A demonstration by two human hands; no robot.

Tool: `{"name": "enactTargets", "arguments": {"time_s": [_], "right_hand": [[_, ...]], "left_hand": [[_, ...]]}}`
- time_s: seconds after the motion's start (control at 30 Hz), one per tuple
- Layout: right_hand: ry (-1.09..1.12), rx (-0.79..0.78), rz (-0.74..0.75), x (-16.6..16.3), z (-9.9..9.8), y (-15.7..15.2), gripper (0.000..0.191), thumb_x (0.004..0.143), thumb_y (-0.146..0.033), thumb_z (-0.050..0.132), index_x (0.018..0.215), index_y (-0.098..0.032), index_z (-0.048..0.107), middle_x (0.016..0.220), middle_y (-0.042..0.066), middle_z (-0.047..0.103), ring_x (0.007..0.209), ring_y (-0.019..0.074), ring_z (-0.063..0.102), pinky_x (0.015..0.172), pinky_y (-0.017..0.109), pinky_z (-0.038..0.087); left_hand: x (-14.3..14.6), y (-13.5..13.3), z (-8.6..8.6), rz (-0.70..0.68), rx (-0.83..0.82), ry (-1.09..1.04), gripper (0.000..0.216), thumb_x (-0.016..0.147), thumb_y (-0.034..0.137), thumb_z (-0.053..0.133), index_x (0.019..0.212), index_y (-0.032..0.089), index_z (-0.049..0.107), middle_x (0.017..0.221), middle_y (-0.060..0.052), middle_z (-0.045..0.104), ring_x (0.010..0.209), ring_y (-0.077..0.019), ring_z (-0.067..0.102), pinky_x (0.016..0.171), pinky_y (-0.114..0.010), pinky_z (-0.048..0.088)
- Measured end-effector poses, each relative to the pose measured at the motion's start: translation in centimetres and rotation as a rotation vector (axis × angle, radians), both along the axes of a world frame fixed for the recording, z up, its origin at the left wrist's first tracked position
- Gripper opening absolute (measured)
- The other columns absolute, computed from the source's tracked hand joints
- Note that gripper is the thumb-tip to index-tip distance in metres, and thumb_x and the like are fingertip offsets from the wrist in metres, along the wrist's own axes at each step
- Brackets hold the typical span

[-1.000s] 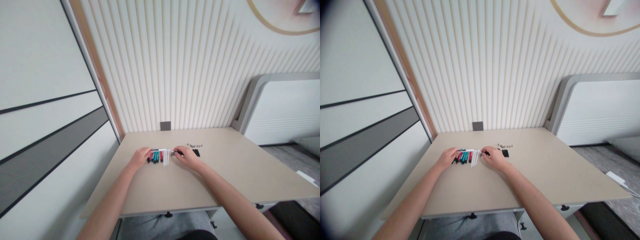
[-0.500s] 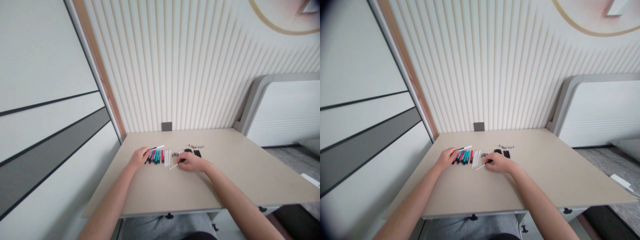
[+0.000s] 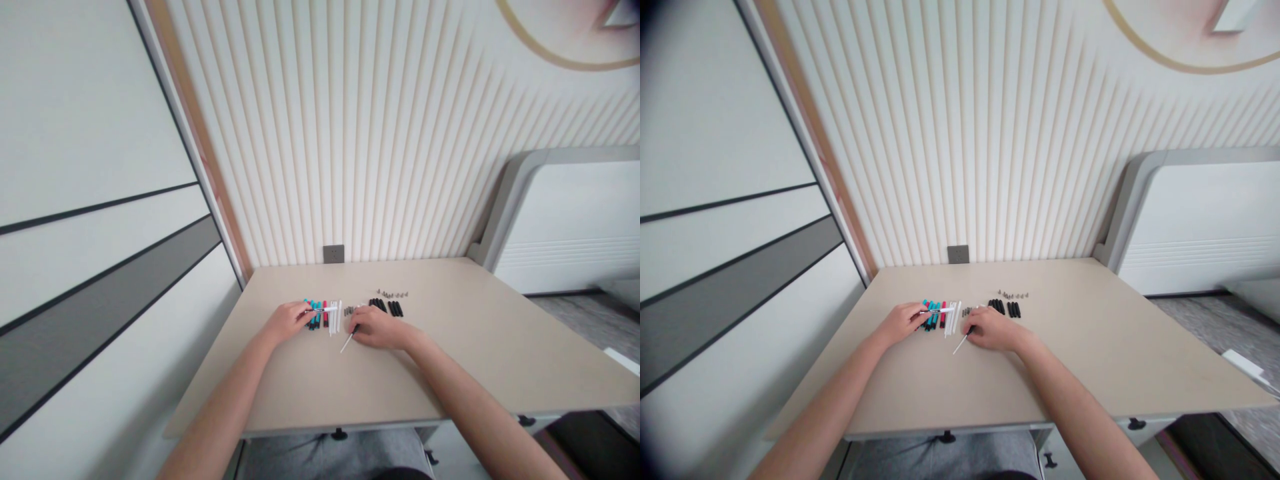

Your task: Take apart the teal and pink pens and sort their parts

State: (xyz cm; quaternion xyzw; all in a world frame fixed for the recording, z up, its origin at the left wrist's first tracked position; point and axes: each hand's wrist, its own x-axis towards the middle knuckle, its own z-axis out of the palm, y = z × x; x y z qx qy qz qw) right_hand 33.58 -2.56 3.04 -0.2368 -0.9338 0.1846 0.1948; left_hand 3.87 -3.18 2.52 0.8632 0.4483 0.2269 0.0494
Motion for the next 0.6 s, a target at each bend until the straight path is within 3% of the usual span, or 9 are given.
{"name": "enactTargets", "arguments": {"time_s": [0.43, 0.6], "right_hand": [[-0.065, 0.048, -0.07, -0.16, 0.42, -0.51, 0.009, 0.085, -0.026, 0.062, 0.081, -0.023, 0.07, 0.089, 0.002, 0.067, 0.089, 0.0175, 0.06, 0.088, 0.032, 0.035], [0.01, 0.07, -0.131, -0.48, 0.17, -0.32, 0.014, 0.089, -0.029, 0.058, 0.09, -0.021, 0.07, 0.086, 0.004, 0.068, 0.086, 0.0182, 0.06, 0.084, 0.031, 0.039]], "left_hand": [[-0.26, 0.33, -0.23, -0.015, -0.021, -0.033, 0.033, 0.098, 0.043, 0.04, 0.095, 0.02, 0.065, 0.084, -0.003, 0.067, 0.076, -0.0155, 0.061, 0.071, -0.025, 0.044], [-0.24, 0.45, -0.31, -0.031, 0.005, -0.077, 0.037, 0.098, 0.045, 0.039, 0.094, 0.02, 0.066, 0.083, -0.004, 0.067, 0.075, -0.0151, 0.061, 0.07, -0.025, 0.045]]}}
